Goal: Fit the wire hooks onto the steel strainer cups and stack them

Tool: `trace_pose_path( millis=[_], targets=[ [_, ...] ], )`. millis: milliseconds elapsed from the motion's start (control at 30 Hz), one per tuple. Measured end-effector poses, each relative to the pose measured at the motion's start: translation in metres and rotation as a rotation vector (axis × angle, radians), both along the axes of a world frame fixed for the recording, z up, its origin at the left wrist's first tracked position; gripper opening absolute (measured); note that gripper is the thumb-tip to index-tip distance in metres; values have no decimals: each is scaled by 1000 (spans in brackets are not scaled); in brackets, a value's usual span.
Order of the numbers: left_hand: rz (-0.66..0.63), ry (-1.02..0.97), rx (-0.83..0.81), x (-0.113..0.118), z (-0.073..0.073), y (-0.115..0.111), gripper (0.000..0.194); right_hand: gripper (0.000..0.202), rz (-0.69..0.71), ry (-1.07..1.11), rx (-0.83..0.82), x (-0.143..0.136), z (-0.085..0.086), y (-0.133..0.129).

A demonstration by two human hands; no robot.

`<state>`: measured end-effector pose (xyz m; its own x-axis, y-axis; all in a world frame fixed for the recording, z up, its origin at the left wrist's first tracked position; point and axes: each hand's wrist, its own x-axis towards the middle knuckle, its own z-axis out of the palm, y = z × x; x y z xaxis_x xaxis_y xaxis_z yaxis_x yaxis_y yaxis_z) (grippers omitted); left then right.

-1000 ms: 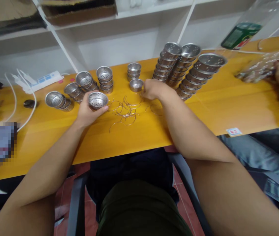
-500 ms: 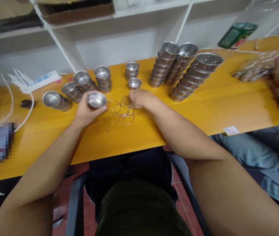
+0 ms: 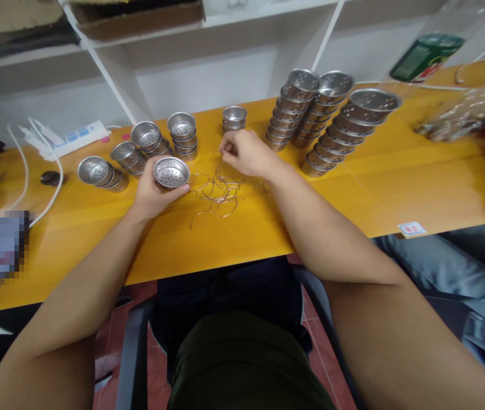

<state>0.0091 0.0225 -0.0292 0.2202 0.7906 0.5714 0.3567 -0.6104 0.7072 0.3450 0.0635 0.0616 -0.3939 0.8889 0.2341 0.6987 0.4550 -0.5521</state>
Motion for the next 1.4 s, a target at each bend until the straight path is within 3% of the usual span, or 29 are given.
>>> trace_pose_path(
  millis=[167, 500, 800, 1000, 1167, 1400],
  targets=[
    [13, -44, -17, 3, 0, -2, 116, 22, 58, 211, 22, -19, -3, -12],
    [-78, -86, -34, 3, 1, -1, 112, 51, 73, 328, 21, -40, -14, -21],
    [-198, -89, -74, 3, 4, -9, 105, 38, 185, 367, 56, -64, -16, -45],
    [-147, -93, -31, 10, -2, -6, 103, 53, 100, 258, 84, -53, -5, -45],
    [-114, -88, -56, 6, -6, -3, 111, 60, 22, 336, 90, -48, -5, -39],
    [-155, -70, -44, 8, -5, -5, 103, 39, 188, 345, 59, -62, -13, -50]
  ],
)
